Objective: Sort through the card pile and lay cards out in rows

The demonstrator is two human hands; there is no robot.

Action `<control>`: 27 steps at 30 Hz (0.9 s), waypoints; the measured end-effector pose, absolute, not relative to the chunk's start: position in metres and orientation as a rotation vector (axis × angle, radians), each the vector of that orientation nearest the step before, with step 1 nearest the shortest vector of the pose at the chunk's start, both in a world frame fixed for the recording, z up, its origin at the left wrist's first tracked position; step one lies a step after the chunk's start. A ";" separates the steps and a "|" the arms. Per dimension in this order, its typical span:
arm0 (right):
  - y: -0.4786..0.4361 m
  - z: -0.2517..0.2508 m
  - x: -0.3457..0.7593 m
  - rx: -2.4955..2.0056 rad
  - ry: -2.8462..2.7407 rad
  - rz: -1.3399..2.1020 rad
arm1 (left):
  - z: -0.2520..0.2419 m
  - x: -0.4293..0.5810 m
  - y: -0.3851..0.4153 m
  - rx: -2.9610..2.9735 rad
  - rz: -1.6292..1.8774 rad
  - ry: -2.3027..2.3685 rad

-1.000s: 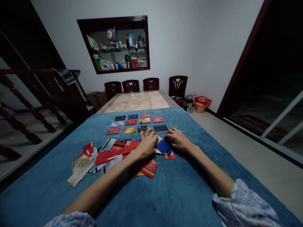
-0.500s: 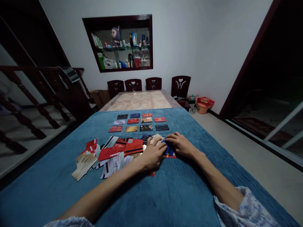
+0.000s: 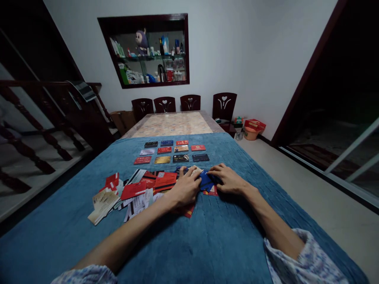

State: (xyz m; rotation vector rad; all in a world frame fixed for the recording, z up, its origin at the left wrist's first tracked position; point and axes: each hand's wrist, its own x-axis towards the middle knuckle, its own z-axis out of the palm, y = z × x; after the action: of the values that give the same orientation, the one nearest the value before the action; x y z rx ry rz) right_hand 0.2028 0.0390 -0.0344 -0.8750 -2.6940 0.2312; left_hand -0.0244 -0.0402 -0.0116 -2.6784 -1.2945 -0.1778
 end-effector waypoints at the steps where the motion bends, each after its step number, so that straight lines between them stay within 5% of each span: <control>1: 0.039 -0.034 0.204 -0.882 -2.695 0.242 | -0.011 -0.024 -0.040 -2.682 -0.169 -1.305; 27: 0.028 -0.019 0.198 -0.869 -2.689 0.315 | 0.001 -0.021 -0.044 -2.676 -0.116 -1.329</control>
State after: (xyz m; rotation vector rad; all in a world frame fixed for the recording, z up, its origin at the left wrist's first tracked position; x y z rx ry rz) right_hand 0.1985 0.0277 -0.0190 -0.8689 -2.6892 0.3151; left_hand -0.0214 -0.0441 0.0011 -2.6764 -1.3289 -0.1157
